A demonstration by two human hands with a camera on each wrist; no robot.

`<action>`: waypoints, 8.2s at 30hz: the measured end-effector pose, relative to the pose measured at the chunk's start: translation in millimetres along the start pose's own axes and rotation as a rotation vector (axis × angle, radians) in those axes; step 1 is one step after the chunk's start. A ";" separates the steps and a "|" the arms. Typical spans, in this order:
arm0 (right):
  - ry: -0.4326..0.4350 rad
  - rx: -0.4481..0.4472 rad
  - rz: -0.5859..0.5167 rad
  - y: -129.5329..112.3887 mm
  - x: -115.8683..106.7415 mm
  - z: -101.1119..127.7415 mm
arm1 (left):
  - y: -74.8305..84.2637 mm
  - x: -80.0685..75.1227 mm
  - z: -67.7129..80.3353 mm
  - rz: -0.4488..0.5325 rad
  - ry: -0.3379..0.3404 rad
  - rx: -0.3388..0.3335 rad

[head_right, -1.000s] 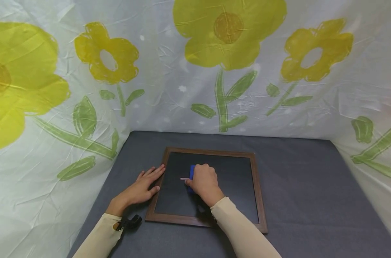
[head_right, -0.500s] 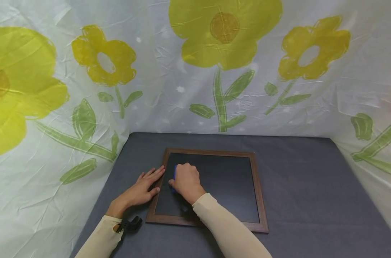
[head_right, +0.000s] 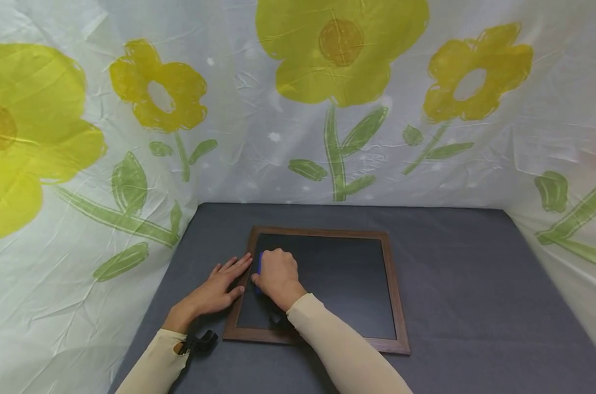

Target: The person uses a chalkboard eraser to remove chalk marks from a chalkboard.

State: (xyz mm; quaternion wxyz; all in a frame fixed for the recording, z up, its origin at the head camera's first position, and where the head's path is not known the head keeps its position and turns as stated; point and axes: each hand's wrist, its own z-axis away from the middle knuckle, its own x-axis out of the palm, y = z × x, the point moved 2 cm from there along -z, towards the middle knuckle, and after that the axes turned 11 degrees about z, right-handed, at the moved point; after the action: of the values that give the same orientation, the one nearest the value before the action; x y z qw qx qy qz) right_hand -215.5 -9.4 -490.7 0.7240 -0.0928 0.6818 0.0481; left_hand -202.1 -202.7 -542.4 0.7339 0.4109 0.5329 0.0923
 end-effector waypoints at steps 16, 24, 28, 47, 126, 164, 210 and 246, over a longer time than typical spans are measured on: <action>0.004 0.003 -0.061 7.2 -0.6 0.3 | -1.3 -0.3 -0.3 0.041 0.017 0.053; 0.023 0.001 -0.071 14.7 -1.4 5.6 | -2.6 1.6 -1.6 0.007 -0.003 0.028; 0.021 0.007 -0.069 20.4 -0.8 7.9 | -3.9 1.6 -0.8 -0.005 -0.005 0.015; 0.016 0.149 -0.121 77.0 -2.0 31.9 | -1.8 1.3 3.3 0.019 -0.002 0.019; -0.056 0.351 -0.074 220.0 -14.4 87.6 | -2.7 2.6 4.6 0.063 0.014 0.037; -0.013 0.224 -0.096 137.7 -10.9 54.7 | -2.4 2.4 3.5 0.058 0.002 0.034; 0.007 0.034 0.019 18.4 4.5 11.0 | -3.0 4.2 3.6 0.040 0.011 0.029; 0.094 0.021 -0.053 17.3 6.4 14.2 | -4.9 4.9 5.6 0.071 0.038 0.074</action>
State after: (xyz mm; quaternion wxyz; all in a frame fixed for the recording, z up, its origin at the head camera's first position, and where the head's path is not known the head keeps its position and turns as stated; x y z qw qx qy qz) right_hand -204.6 10.0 -497.5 0.6931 -0.1052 0.7129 0.0173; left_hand -196.8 -205.9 -548.8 0.7045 0.4546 0.5346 0.1064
